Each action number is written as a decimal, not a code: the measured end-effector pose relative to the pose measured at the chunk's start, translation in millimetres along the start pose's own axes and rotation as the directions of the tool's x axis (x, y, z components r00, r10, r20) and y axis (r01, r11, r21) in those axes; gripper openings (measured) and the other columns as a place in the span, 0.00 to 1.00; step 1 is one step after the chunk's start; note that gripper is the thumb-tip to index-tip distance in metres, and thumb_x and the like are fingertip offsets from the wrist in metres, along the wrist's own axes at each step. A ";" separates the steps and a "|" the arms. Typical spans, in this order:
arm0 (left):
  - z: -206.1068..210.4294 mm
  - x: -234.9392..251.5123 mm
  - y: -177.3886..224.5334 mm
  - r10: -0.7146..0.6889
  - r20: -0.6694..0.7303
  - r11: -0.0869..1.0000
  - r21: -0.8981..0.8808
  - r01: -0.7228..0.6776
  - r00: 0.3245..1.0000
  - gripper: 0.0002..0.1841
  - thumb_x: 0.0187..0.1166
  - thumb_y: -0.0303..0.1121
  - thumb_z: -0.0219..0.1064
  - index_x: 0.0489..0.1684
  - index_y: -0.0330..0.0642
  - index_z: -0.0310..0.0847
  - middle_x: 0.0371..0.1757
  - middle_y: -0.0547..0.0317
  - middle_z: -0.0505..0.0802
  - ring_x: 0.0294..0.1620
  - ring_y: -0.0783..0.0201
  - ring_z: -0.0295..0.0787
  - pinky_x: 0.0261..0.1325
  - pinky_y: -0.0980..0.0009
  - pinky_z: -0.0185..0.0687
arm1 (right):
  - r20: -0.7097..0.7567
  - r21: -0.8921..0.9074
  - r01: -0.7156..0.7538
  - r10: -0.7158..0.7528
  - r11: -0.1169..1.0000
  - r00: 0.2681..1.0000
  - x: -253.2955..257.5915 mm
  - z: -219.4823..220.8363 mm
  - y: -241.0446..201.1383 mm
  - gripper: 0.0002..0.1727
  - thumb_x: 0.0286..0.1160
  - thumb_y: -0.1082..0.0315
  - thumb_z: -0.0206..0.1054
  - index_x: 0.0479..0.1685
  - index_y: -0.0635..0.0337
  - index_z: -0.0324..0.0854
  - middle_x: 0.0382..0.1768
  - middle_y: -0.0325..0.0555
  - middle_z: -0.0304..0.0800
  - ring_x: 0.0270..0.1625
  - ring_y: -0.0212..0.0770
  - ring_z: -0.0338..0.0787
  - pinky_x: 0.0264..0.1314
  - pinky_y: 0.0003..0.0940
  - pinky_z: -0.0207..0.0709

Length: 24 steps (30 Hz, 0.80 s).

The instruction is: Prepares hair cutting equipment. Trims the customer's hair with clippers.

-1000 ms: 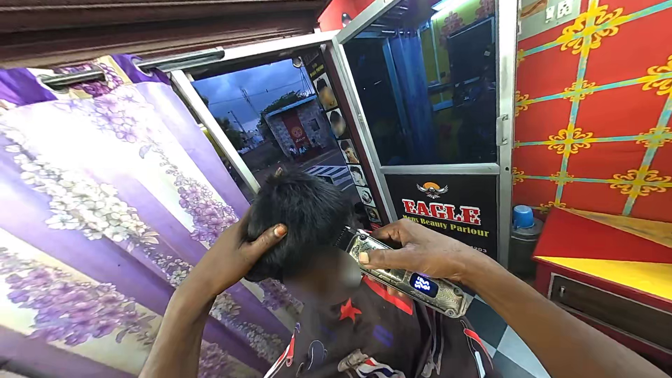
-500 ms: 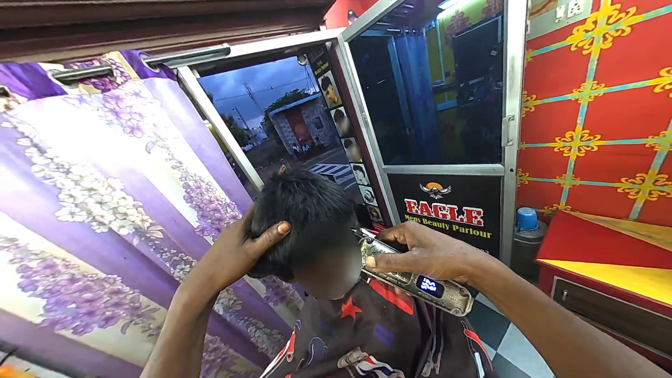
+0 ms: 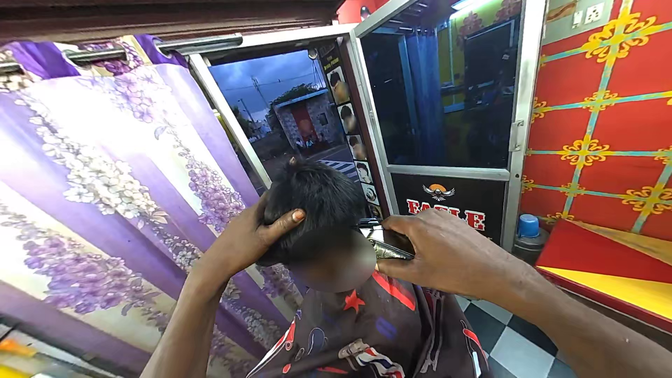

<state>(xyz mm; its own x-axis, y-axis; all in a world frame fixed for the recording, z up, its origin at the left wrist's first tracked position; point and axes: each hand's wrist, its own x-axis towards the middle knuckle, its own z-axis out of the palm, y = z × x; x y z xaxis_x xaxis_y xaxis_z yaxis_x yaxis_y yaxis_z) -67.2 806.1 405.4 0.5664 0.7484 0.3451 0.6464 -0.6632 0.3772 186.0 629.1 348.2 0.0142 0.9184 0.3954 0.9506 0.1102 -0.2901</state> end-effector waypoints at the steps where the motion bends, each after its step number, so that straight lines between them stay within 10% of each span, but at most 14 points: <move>1: -0.3 -0.2 0.6 0.001 0.001 1.000 0.000 -0.001 1.000 0.44 0.71 0.75 0.55 0.80 0.55 0.70 0.54 0.52 0.92 0.57 0.54 0.90 0.58 0.39 0.80 | 0.007 -0.002 0.002 -0.002 1.000 1.000 0.2 -0.9 -3.5 0.25 0.70 0.33 0.68 0.49 0.42 0.87 0.26 0.28 0.84 0.32 0.30 0.85 0.33 0.35 0.77; 12: -2.5 -4.5 7.3 0.010 0.000 1.000 0.026 -0.010 1.000 0.44 0.71 0.76 0.56 0.80 0.55 0.71 0.57 0.49 0.92 0.60 0.49 0.89 0.61 0.35 0.77 | -0.175 -0.036 0.178 -0.182 0.983 0.968 -6.7 15.8 -30.4 0.26 0.69 0.35 0.68 0.48 0.47 0.86 0.25 0.31 0.85 0.30 0.31 0.87 0.30 0.34 0.79; 24: -2.4 -6.4 4.9 0.001 -0.006 0.999 0.032 -0.001 1.000 0.45 0.71 0.77 0.56 0.79 0.53 0.71 0.58 0.45 0.91 0.60 0.43 0.89 0.59 0.30 0.77 | -0.173 0.236 -0.131 0.174 0.963 0.969 -34.1 75.1 -62.0 0.32 0.71 0.35 0.66 0.53 0.55 0.88 0.31 0.44 0.91 0.36 0.46 0.93 0.37 0.50 0.85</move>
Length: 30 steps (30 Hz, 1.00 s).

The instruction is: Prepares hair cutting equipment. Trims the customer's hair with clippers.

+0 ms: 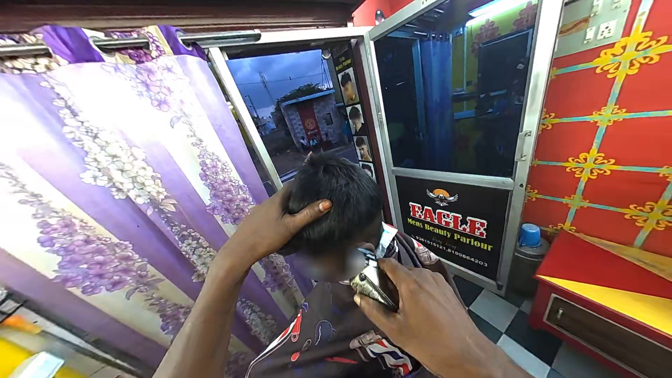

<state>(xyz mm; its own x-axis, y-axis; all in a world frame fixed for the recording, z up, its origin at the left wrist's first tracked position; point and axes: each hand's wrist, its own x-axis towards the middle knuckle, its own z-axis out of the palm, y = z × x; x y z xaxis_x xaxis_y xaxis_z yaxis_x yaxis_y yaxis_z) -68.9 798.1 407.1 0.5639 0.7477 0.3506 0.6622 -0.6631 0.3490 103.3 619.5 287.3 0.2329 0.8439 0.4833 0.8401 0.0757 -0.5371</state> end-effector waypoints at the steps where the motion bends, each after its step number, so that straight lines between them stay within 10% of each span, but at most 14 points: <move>1: -0.2 -0.2 0.4 0.004 -0.002 1.000 0.003 -0.004 1.000 0.45 0.70 0.77 0.56 0.79 0.53 0.71 0.58 0.45 0.91 0.60 0.44 0.89 0.59 0.30 0.76 | -0.035 -0.010 -0.022 0.022 1.000 0.999 1.6 2.4 -1.5 0.32 0.71 0.35 0.65 0.52 0.56 0.88 0.31 0.44 0.92 0.36 0.46 0.93 0.37 0.50 0.85; 14: -7.6 -8.1 12.3 -0.014 0.009 0.988 0.156 0.013 1.000 0.51 0.67 0.82 0.52 0.81 0.49 0.69 0.64 0.41 0.88 0.64 0.38 0.86 0.60 0.29 0.74 | -0.035 0.074 -0.037 0.040 0.997 0.999 9.2 14.0 -33.6 0.29 0.71 0.34 0.65 0.44 0.54 0.86 0.28 0.41 0.88 0.35 0.41 0.91 0.37 0.44 0.83; 17: -8.8 -7.9 10.9 0.003 0.023 0.988 0.151 -0.007 1.000 0.52 0.68 0.81 0.52 0.84 0.49 0.66 0.67 0.40 0.87 0.67 0.39 0.85 0.63 0.29 0.74 | -0.214 -0.029 0.257 -0.257 0.966 0.942 4.6 34.2 -30.2 0.29 0.74 0.41 0.68 0.53 0.59 0.88 0.33 0.44 0.92 0.31 0.44 0.93 0.29 0.44 0.85; 21: -7.4 -14.6 5.9 0.034 0.003 0.994 0.108 -0.034 0.999 0.50 0.69 0.80 0.53 0.86 0.53 0.64 0.66 0.41 0.88 0.65 0.37 0.85 0.60 0.27 0.73 | -0.107 -0.131 0.594 -0.607 0.794 0.787 -15.5 41.5 0.9 0.32 0.78 0.41 0.66 0.69 0.58 0.81 0.43 0.47 0.93 0.36 0.46 0.94 0.29 0.41 0.85; 27: -0.8 -12.4 -20.0 0.064 -0.019 0.998 -0.016 -0.064 0.998 0.45 0.68 0.78 0.56 0.78 0.55 0.71 0.56 0.49 0.91 0.57 0.47 0.90 0.55 0.33 0.79 | 0.076 0.463 0.083 -0.133 0.883 0.988 -30.4 9.8 59.7 0.32 0.76 0.39 0.69 0.66 0.56 0.84 0.49 0.43 0.94 0.50 0.36 0.93 0.54 0.42 0.89; 30: 0.1 -17.1 -23.7 0.029 -0.008 0.994 -0.104 -0.029 1.000 0.40 0.73 0.67 0.61 0.79 0.49 0.70 0.54 0.53 0.91 0.52 0.58 0.90 0.56 0.44 0.83 | 0.459 0.679 -0.343 -0.011 0.650 0.888 -8.1 -21.2 87.8 0.28 0.77 0.45 0.70 0.65 0.56 0.82 0.49 0.43 0.92 0.46 0.38 0.95 0.53 0.40 0.92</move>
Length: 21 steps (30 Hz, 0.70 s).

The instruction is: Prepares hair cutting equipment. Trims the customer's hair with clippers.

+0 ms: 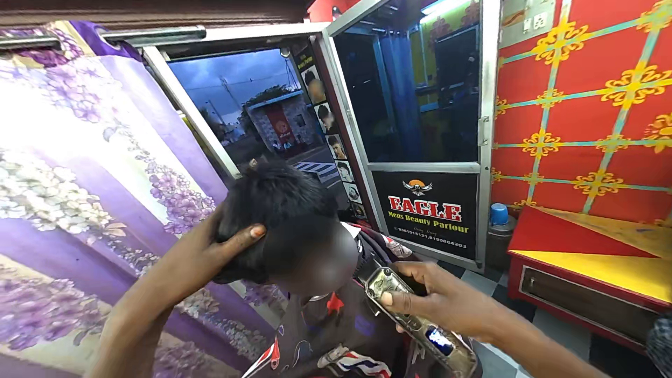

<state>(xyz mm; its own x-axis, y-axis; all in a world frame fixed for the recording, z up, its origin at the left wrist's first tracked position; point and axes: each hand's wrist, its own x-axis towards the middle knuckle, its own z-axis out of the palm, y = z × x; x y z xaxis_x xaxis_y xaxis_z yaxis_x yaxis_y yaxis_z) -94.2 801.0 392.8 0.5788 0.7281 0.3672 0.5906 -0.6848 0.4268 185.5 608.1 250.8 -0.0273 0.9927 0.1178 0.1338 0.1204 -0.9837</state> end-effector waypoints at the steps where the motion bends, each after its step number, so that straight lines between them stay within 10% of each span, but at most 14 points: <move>1: -0.2 -0.7 0.1 -0.019 -0.016 1.000 0.008 0.019 1.000 0.40 0.72 0.64 0.61 0.79 0.46 0.69 0.52 0.57 0.91 0.50 0.66 0.90 0.56 0.52 0.85 | 0.087 0.092 -0.071 0.063 0.993 0.994 5.1 -12.8 -2.3 0.26 0.78 0.48 0.70 0.65 0.57 0.80 0.48 0.43 0.92 0.45 0.40 0.95 0.51 0.40 0.93; 4: -3.7 -6.9 -6.0 -0.097 -0.057 0.995 0.025 0.099 0.994 0.55 0.58 0.76 0.62 0.77 0.36 0.67 0.51 0.64 0.89 0.49 0.80 0.85 0.56 0.69 0.83 | 0.303 0.117 -0.157 0.115 0.981 0.946 27.1 -46.8 0.2 0.23 0.80 0.54 0.70 0.66 0.58 0.78 0.49 0.44 0.91 0.45 0.40 0.95 0.51 0.39 0.93; 7: -12.0 -11.2 -5.5 -0.184 -0.090 0.980 -0.088 0.176 0.979 0.58 0.42 0.91 0.57 0.67 0.52 0.76 0.46 0.79 0.91 0.46 0.85 0.87 0.47 0.81 0.85 | 0.452 0.040 -0.127 0.095 0.991 0.887 52.3 -77.2 9.8 0.27 0.78 0.50 0.72 0.68 0.58 0.78 0.51 0.46 0.91 0.47 0.42 0.95 0.54 0.41 0.91; 10: -13.5 -7.0 14.5 -0.245 -0.137 0.966 -0.121 0.230 0.960 0.47 0.51 0.91 0.47 0.57 0.65 0.82 0.44 0.79 0.93 0.48 0.79 0.90 0.48 0.75 0.88 | 0.588 0.125 -0.165 0.061 0.978 0.807 72.1 -93.2 13.6 0.27 0.79 0.51 0.70 0.70 0.58 0.77 0.52 0.46 0.91 0.48 0.42 0.95 0.54 0.42 0.92; 16: 6.3 5.9 72.0 -0.405 -0.189 0.911 0.000 0.412 0.895 0.50 0.64 0.86 0.40 0.66 0.51 0.75 0.46 0.72 0.89 0.47 0.78 0.88 0.48 0.72 0.88 | 0.785 0.333 -0.364 -0.043 0.870 0.617 86.4 -61.6 9.7 0.23 0.84 0.64 0.64 0.73 0.64 0.70 0.56 0.50 0.89 0.52 0.44 0.93 0.60 0.44 0.88; 21: 8.7 23.8 85.6 -0.405 -0.113 0.911 0.039 0.411 0.907 0.36 0.81 0.72 0.40 0.59 0.54 0.82 0.42 0.71 0.92 0.44 0.76 0.91 0.47 0.69 0.90 | 0.746 0.230 -0.029 -0.157 0.973 0.648 94.8 -71.6 11.9 0.24 0.80 0.59 0.69 0.69 0.65 0.77 0.53 0.48 0.91 0.52 0.38 0.93 0.59 0.40 0.88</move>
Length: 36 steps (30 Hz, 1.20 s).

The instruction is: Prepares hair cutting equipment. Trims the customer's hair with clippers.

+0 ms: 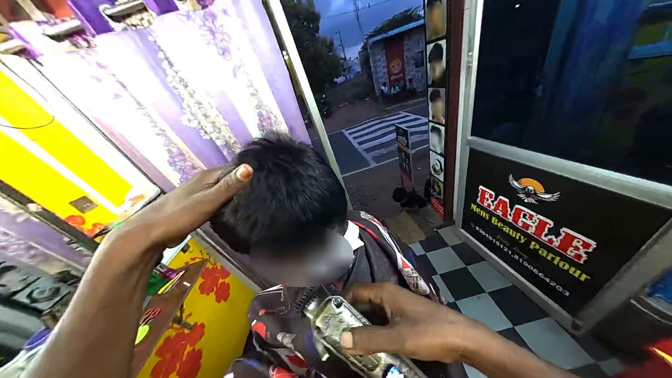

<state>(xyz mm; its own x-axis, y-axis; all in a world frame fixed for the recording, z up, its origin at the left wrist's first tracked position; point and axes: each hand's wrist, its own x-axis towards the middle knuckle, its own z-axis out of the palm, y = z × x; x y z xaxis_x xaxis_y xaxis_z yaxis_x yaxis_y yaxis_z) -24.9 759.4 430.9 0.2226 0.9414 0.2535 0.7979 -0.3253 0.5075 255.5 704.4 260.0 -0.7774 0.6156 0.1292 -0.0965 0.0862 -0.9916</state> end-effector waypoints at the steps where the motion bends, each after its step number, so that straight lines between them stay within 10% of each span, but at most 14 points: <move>1: 0.7 1.5 2.1 -0.008 0.001 1.000 0.008 0.008 1.000 0.35 0.84 0.69 0.38 0.59 0.52 0.82 0.42 0.70 0.92 0.45 0.74 0.91 0.48 0.66 0.89 | -0.042 -0.155 0.012 -0.018 0.988 0.999 -5.0 -8.3 -3.2 0.24 0.78 0.56 0.70 0.66 0.63 0.80 0.52 0.46 0.92 0.51 0.37 0.92 0.57 0.39 0.88; 9: 4.5 6.7 -5.8 0.003 0.010 0.999 -0.049 -0.003 1.000 0.37 0.83 0.70 0.35 0.64 0.54 0.82 0.49 0.68 0.92 0.53 0.73 0.89 0.59 0.61 0.86 | -0.401 -0.757 -0.285 -0.074 0.588 0.913 -19.5 -50.6 -44.5 0.25 0.68 0.36 0.71 0.57 0.40 0.88 0.34 0.26 0.90 0.34 0.23 0.88 0.37 0.29 0.84; 19: 10.2 14.6 -25.5 -0.150 0.010 0.970 -0.194 0.149 0.989 0.39 0.81 0.74 0.31 0.64 0.60 0.82 0.55 0.70 0.92 0.60 0.71 0.87 0.64 0.61 0.84 | -0.192 -0.979 -0.176 -0.165 0.101 0.967 19.2 -73.8 -90.1 0.20 0.66 0.36 0.71 0.43 0.38 0.86 0.24 0.25 0.83 0.28 0.27 0.84 0.27 0.34 0.78; 27: 8.7 40.2 -92.0 0.103 0.117 0.909 -0.415 -0.045 0.988 0.36 0.84 0.72 0.39 0.74 0.61 0.78 0.66 0.62 0.90 0.69 0.62 0.85 0.69 0.50 0.82 | -0.120 -0.993 -0.120 -0.043 0.004 0.992 25.5 -68.8 -115.8 0.18 0.69 0.36 0.69 0.30 0.39 0.82 0.19 0.26 0.78 0.23 0.28 0.80 0.23 0.32 0.72; 30: 15.2 15.8 -38.7 -0.063 0.051 0.932 -0.354 0.078 0.997 0.34 0.85 0.70 0.32 0.61 0.66 0.82 0.53 0.76 0.93 0.58 0.76 0.88 0.61 0.68 0.86 | -0.134 -0.991 -0.134 -0.027 -0.025 0.991 23.0 -59.8 -121.4 0.18 0.69 0.37 0.69 0.30 0.39 0.82 0.19 0.26 0.78 0.24 0.29 0.81 0.24 0.33 0.72; 36: 15.1 8.5 -31.2 -0.125 0.055 0.934 -0.329 0.136 0.991 0.38 0.82 0.72 0.30 0.61 0.61 0.82 0.52 0.71 0.92 0.58 0.73 0.88 0.61 0.65 0.85 | -0.165 -0.985 -0.167 -0.058 -0.035 0.985 17.3 -43.9 -113.2 0.17 0.68 0.37 0.68 0.32 0.38 0.82 0.20 0.26 0.78 0.24 0.28 0.81 0.23 0.34 0.72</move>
<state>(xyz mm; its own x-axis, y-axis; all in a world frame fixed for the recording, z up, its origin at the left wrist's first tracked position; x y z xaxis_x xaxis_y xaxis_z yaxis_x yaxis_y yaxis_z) -39.4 778.9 404.7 0.1511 0.9782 0.1426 0.5915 -0.2050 0.7798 280.2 739.7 374.8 -0.6571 0.7305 0.1861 0.7459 0.6658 0.0203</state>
